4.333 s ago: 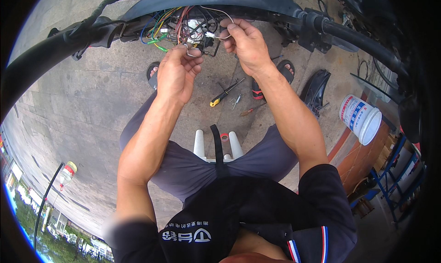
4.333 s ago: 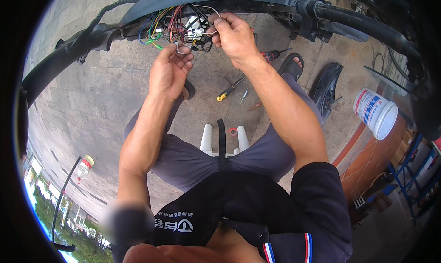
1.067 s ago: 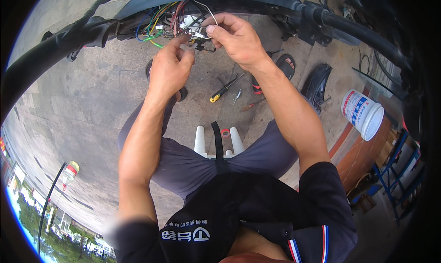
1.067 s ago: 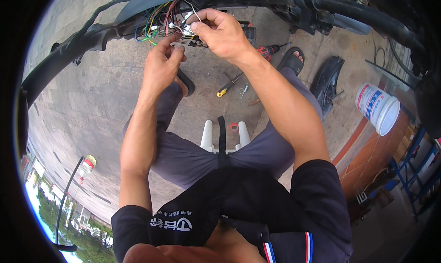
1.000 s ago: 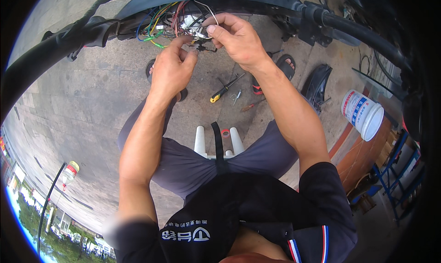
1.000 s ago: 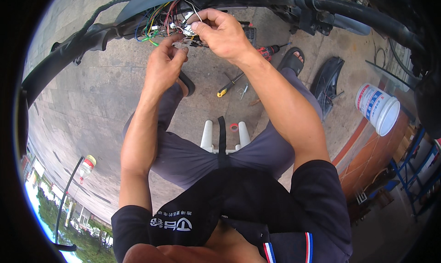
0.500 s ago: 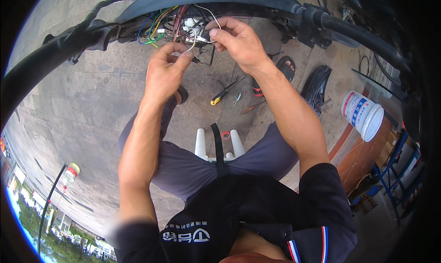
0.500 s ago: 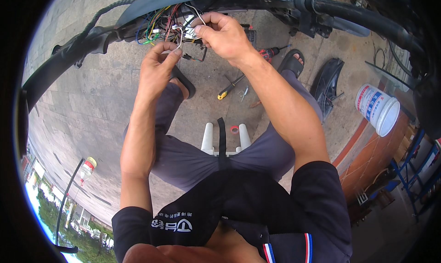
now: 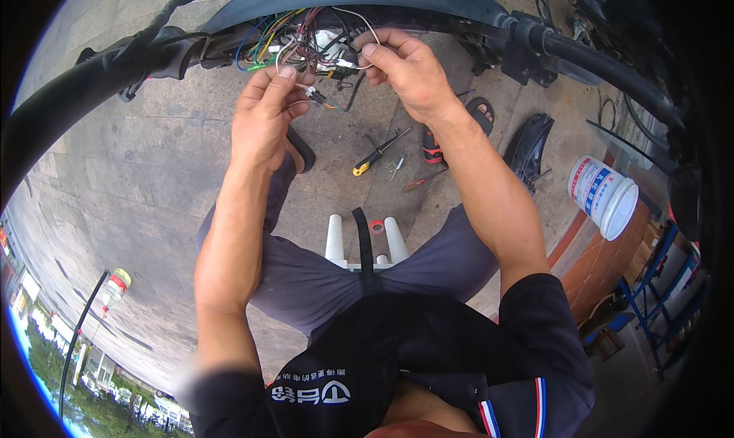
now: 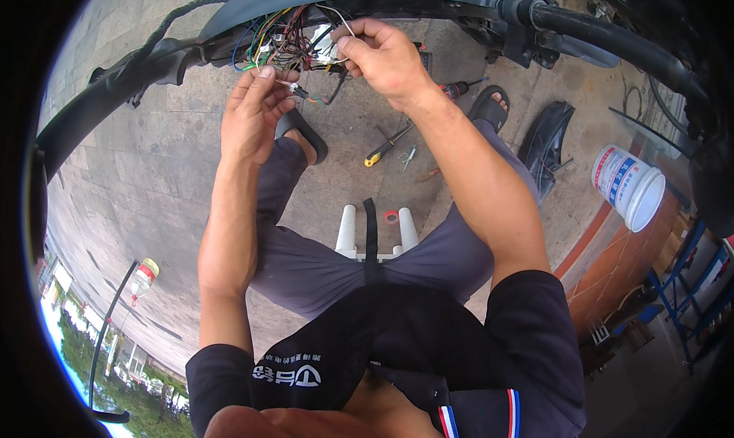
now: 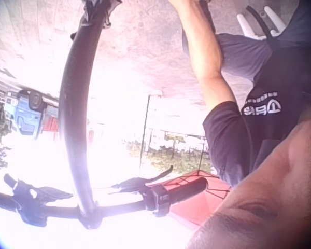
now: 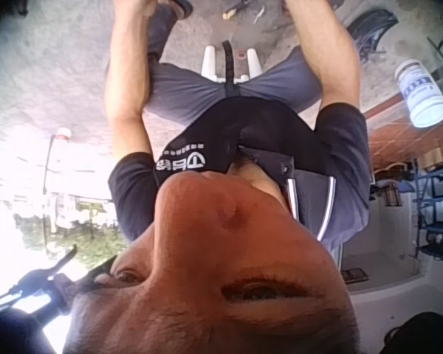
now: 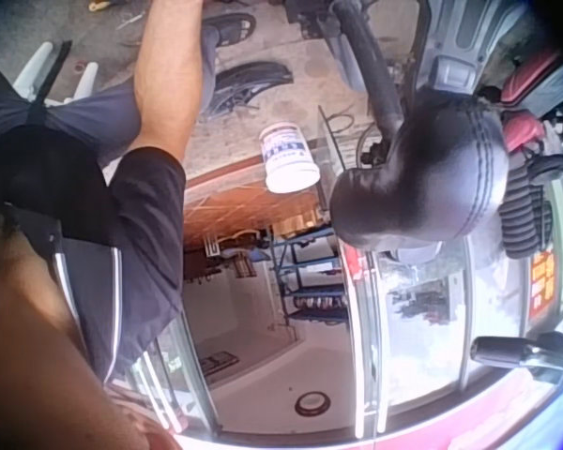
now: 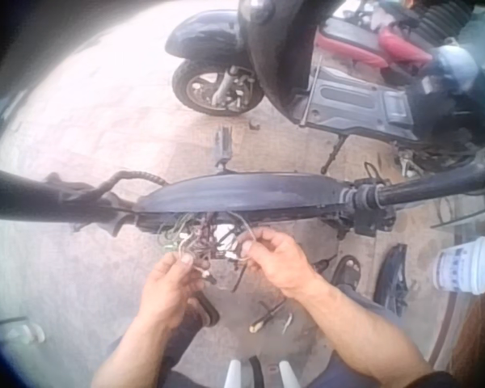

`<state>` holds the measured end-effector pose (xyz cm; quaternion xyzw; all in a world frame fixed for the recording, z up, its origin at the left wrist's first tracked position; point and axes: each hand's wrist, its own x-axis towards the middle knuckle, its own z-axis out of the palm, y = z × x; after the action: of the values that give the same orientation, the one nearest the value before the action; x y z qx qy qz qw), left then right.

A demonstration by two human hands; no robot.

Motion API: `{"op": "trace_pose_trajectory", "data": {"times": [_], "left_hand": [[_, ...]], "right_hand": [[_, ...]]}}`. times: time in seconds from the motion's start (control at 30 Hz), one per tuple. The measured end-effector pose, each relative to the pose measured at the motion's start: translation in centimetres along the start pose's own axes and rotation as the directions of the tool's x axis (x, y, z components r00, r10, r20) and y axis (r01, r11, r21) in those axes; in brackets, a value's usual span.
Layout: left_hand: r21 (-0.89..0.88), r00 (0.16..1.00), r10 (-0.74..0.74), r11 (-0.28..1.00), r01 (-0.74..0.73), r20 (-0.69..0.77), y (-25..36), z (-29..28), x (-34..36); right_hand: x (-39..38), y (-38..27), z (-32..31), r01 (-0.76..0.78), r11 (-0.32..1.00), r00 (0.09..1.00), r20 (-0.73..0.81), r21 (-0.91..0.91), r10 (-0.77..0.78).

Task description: The person works on a dense bundle of multicolored wires under a vehicle's handlebar area. They separate, align, and connect individual wires using small connectors, occasionally adjusting the bundle to access different sections. The task continues without completing a final assembly or closure.

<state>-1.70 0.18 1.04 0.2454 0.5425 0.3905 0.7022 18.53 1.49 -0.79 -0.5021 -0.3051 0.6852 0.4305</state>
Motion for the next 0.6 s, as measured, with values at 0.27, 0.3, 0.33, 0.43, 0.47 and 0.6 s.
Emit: {"op": "trace_pose_trajectory", "data": {"times": [0.27, 0.3, 0.33, 0.43, 0.47, 0.6], "left_hand": [[-0.126, 0.998, -0.062, 0.990, 0.063, 0.016, 0.59, 0.33, 0.00], [-0.137, 0.998, -0.069, 0.988, 0.070, 0.009, 0.57, 0.39, -0.02], [-0.130, 0.998, -0.066, 0.989, 0.066, 0.002, 0.53, 0.43, -0.03], [-0.127, 0.998, -0.063, 0.990, 0.059, -0.022, 0.35, 0.43, 0.04], [-0.137, 0.997, -0.065, 0.989, 0.060, -0.030, 0.31, 0.38, 0.12], [-0.148, 0.996, -0.068, 0.987, 0.058, -0.063, 0.35, 0.21, 0.35]], "right_hand": [[0.15, 0.04, -0.24, -0.002, 1.000, 1.000, -0.014, -0.005, 0.002], [0.15, 0.07, -0.28, 0.002, 1.000, 1.000, -0.017, -0.008, -0.002], [0.15, 0.10, -0.32, 0.004, 1.000, 1.000, -0.018, -0.002, -0.004], [0.16, 0.21, -0.43, 0.009, 1.000, 1.000, -0.023, 0.007, -0.009], [0.17, 0.24, -0.46, 0.008, 1.000, 1.000, -0.026, 0.009, -0.007], [0.25, 0.35, -0.54, -0.010, 1.000, 0.999, -0.052, 0.004, 0.010]]}}
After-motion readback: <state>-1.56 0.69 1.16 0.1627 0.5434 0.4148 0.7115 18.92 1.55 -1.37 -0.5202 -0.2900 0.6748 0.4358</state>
